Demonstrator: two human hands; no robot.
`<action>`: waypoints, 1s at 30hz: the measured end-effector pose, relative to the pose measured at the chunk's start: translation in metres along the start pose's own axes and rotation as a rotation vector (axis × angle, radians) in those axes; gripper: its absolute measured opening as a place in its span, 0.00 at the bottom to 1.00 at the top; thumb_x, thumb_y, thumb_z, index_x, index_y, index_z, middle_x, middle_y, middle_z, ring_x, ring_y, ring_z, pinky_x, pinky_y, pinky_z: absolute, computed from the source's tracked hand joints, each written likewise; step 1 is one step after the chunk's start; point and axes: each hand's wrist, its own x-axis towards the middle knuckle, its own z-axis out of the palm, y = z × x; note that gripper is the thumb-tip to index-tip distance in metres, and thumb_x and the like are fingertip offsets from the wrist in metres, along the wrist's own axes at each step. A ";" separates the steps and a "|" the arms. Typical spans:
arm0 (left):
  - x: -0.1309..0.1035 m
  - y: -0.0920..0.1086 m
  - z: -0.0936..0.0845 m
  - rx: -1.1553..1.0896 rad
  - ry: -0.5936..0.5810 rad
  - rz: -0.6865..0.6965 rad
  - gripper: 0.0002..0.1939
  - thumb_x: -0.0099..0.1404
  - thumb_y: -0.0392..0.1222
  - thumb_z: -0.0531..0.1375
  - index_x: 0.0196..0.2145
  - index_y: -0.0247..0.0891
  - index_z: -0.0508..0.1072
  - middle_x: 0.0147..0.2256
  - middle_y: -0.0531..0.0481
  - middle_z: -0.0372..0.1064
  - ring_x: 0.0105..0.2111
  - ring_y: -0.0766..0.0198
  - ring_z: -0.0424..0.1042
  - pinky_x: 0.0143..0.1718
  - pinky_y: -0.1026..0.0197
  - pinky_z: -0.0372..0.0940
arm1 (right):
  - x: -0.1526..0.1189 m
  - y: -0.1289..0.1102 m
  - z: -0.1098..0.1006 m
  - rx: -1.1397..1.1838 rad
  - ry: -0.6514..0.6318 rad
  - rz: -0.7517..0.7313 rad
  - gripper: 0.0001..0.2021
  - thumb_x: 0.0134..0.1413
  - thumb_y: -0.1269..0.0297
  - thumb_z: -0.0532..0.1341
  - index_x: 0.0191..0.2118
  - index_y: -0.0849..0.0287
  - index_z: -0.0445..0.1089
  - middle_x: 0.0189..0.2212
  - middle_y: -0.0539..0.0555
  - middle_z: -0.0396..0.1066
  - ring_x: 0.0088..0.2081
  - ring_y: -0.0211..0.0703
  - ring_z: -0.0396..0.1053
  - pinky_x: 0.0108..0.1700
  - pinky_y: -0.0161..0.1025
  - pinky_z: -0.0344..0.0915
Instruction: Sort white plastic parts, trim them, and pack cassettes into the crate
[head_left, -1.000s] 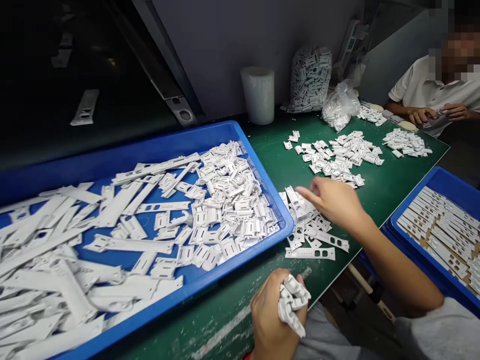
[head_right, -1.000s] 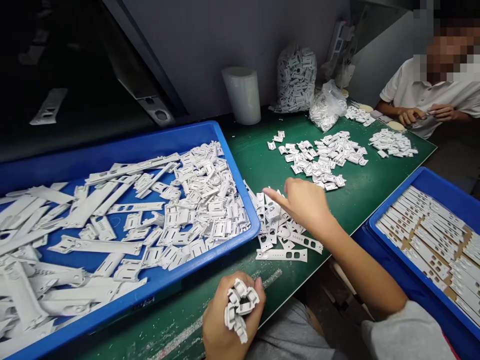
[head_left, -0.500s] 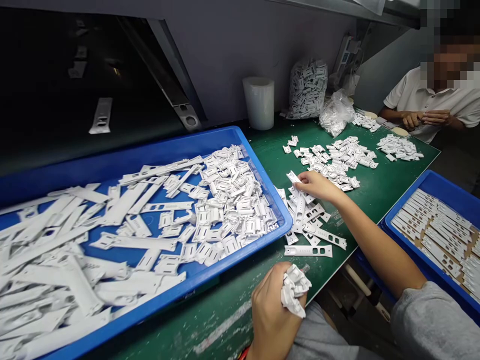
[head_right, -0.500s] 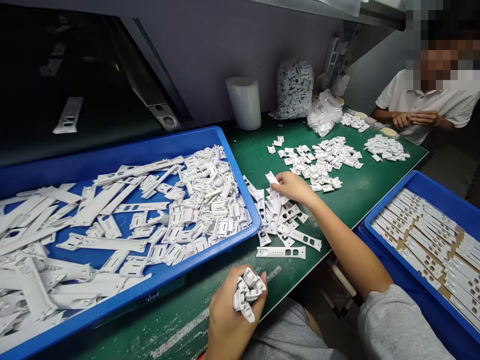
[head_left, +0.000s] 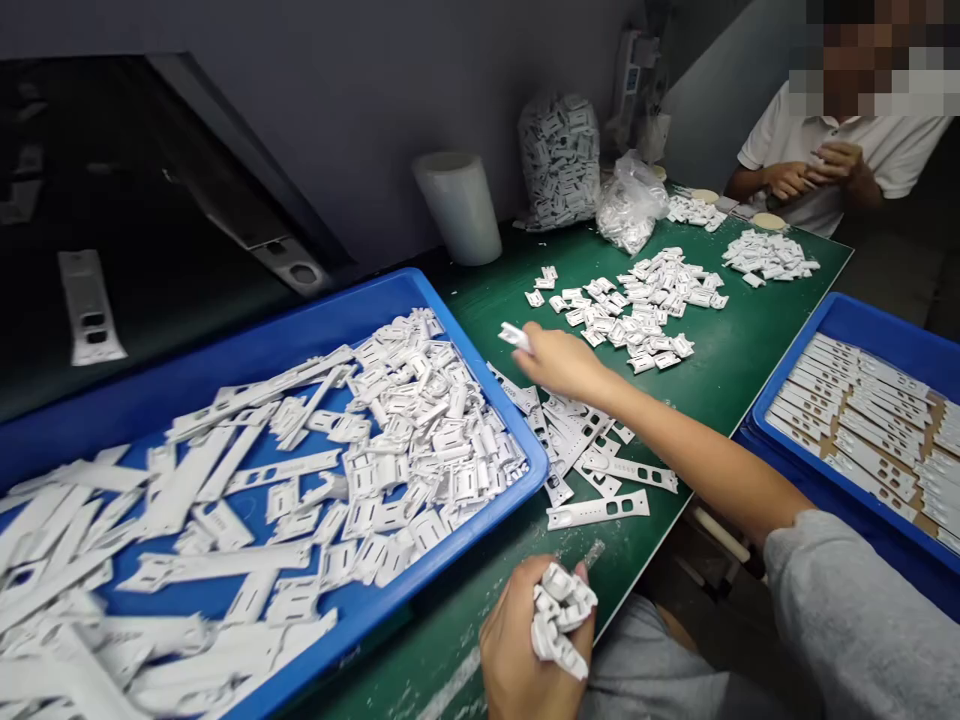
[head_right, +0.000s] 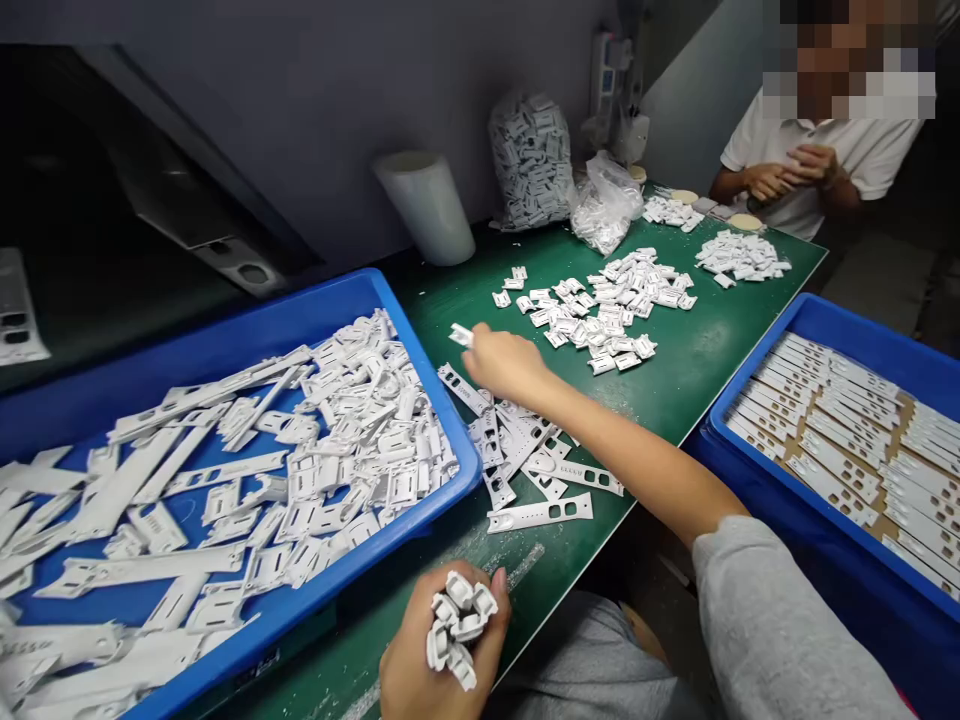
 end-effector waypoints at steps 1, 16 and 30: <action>0.001 0.001 0.000 0.001 -0.004 -0.003 0.05 0.65 0.42 0.61 0.32 0.41 0.68 0.22 0.58 0.64 0.19 0.67 0.67 0.25 0.66 0.63 | 0.005 -0.004 0.004 -0.005 -0.048 -0.010 0.12 0.63 0.58 0.56 0.44 0.62 0.66 0.42 0.64 0.74 0.43 0.55 0.72 0.41 0.44 0.65; 0.012 0.002 -0.005 0.077 0.129 0.254 0.05 0.66 0.33 0.60 0.34 0.39 0.66 0.27 0.53 0.65 0.25 0.65 0.68 0.30 0.65 0.66 | -0.060 0.013 -0.017 0.701 -0.350 -0.153 0.12 0.59 0.57 0.58 0.33 0.61 0.68 0.26 0.49 0.70 0.19 0.29 0.58 0.21 0.30 0.54; 0.014 0.000 -0.024 0.149 0.134 0.395 0.16 0.72 0.39 0.53 0.55 0.34 0.66 0.48 0.37 0.73 0.48 0.55 0.73 0.49 0.58 0.67 | -0.158 0.005 0.015 0.809 -0.507 -0.233 0.22 0.65 0.45 0.52 0.31 0.59 0.64 0.20 0.46 0.63 0.20 0.33 0.59 0.23 0.31 0.55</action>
